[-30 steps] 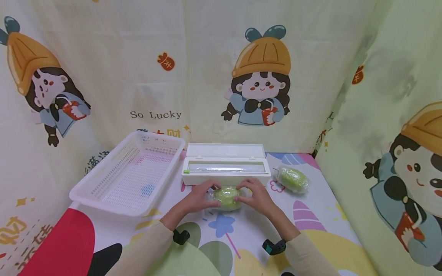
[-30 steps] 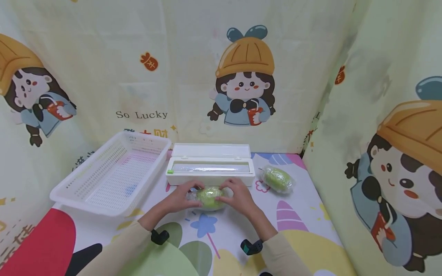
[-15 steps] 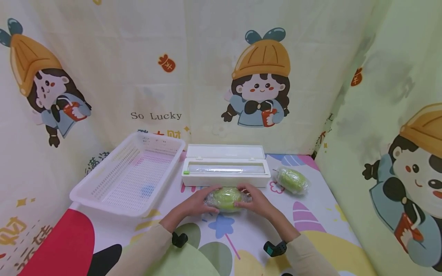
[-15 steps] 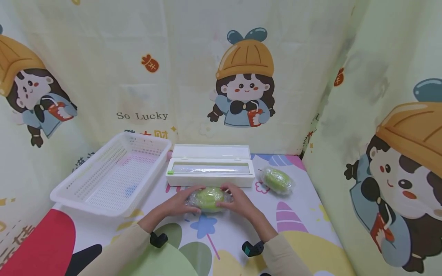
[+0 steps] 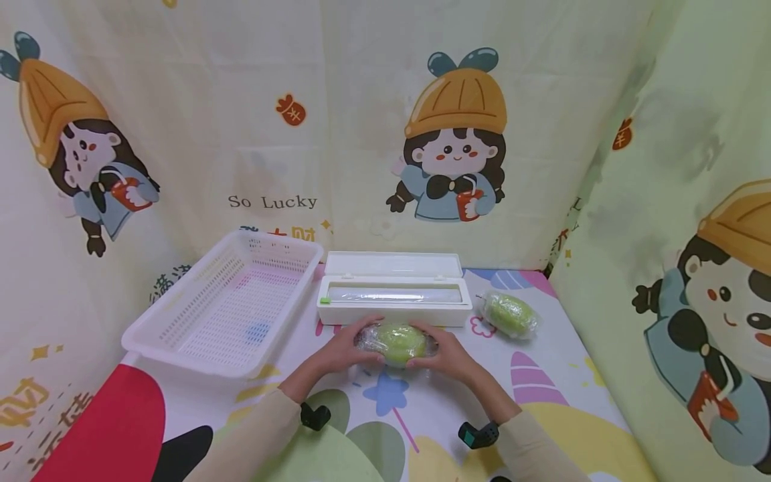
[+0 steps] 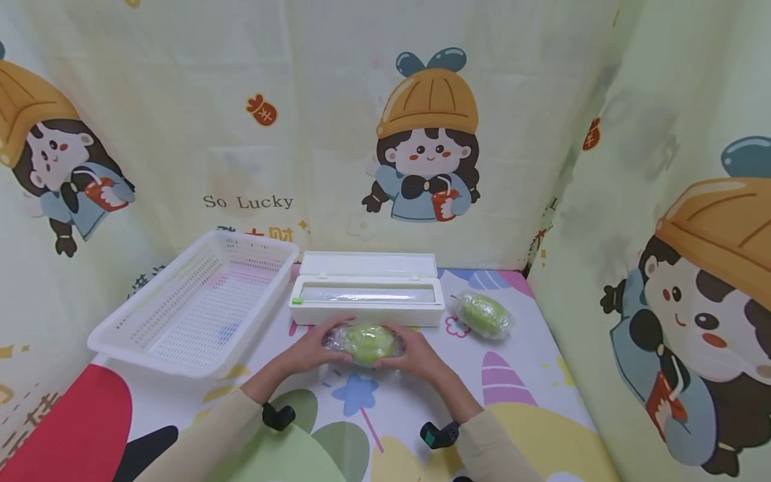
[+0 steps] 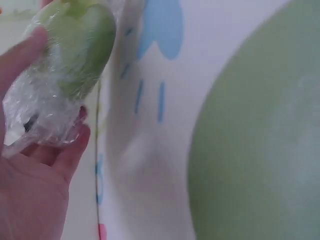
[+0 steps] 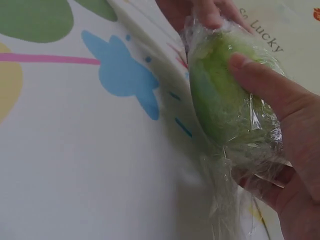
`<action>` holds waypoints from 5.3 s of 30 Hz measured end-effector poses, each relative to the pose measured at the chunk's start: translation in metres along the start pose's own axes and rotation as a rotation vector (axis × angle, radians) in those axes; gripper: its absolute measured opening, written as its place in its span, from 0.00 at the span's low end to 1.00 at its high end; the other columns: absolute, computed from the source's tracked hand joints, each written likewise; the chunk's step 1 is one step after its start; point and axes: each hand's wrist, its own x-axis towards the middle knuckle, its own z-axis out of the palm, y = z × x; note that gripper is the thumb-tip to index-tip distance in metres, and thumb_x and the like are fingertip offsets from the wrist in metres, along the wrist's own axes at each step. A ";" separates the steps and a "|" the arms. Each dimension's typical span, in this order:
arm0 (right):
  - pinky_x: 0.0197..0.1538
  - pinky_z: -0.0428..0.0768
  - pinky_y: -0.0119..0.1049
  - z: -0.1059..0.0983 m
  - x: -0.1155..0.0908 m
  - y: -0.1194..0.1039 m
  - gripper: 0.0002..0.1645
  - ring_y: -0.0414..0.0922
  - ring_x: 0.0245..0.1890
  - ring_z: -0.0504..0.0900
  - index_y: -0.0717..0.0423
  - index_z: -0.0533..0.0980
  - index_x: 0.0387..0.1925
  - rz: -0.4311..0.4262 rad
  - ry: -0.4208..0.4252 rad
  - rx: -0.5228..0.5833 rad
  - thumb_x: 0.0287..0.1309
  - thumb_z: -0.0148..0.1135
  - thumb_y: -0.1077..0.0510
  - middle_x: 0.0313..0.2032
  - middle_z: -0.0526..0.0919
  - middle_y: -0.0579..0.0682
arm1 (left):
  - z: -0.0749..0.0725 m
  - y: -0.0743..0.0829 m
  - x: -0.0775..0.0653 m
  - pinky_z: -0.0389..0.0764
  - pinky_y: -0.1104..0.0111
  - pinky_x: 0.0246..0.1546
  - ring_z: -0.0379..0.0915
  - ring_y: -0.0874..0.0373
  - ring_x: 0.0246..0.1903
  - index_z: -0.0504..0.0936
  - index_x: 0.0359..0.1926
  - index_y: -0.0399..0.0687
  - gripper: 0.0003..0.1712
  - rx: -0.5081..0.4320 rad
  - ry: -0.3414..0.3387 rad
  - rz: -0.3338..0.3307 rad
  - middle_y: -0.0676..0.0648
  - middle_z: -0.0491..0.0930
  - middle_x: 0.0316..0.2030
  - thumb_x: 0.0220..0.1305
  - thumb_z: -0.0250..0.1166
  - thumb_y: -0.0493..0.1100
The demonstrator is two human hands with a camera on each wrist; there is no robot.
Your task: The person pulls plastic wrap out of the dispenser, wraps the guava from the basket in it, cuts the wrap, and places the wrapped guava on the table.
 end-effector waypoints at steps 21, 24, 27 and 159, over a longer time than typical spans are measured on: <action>0.68 0.66 0.57 -0.033 0.001 -0.007 0.50 0.55 0.68 0.67 0.41 0.67 0.68 -0.006 0.051 0.044 0.41 0.77 0.42 0.67 0.70 0.49 | -0.010 0.013 0.006 0.82 0.67 0.49 0.77 0.43 0.50 0.78 0.54 0.41 0.21 -0.286 0.151 0.155 0.38 0.79 0.51 0.58 0.68 0.36; 0.67 0.67 0.57 -0.033 0.001 -0.011 0.50 0.55 0.68 0.68 0.42 0.67 0.68 -0.018 0.051 0.030 0.42 0.77 0.43 0.67 0.70 0.50 | -0.006 0.014 0.008 0.82 0.66 0.48 0.78 0.50 0.45 0.80 0.48 0.38 0.16 -0.298 0.176 0.173 0.37 0.79 0.46 0.57 0.69 0.33; 0.67 0.67 0.57 -0.034 0.001 -0.013 0.50 0.56 0.68 0.68 0.43 0.66 0.68 -0.016 0.050 0.033 0.42 0.77 0.44 0.67 0.70 0.51 | -0.003 0.014 0.009 0.83 0.71 0.43 0.78 0.60 0.40 0.83 0.42 0.36 0.11 -0.319 0.210 0.168 0.36 0.80 0.40 0.55 0.69 0.31; 0.48 0.84 0.48 -0.029 0.014 -0.043 0.34 0.52 0.53 0.80 0.49 0.58 0.72 0.128 -0.144 0.595 0.70 0.50 0.44 0.64 0.68 0.63 | -0.026 0.031 0.005 0.76 0.68 0.52 0.68 0.54 0.57 0.71 0.65 0.60 0.37 -0.257 0.038 0.137 0.50 0.69 0.66 0.54 0.73 0.43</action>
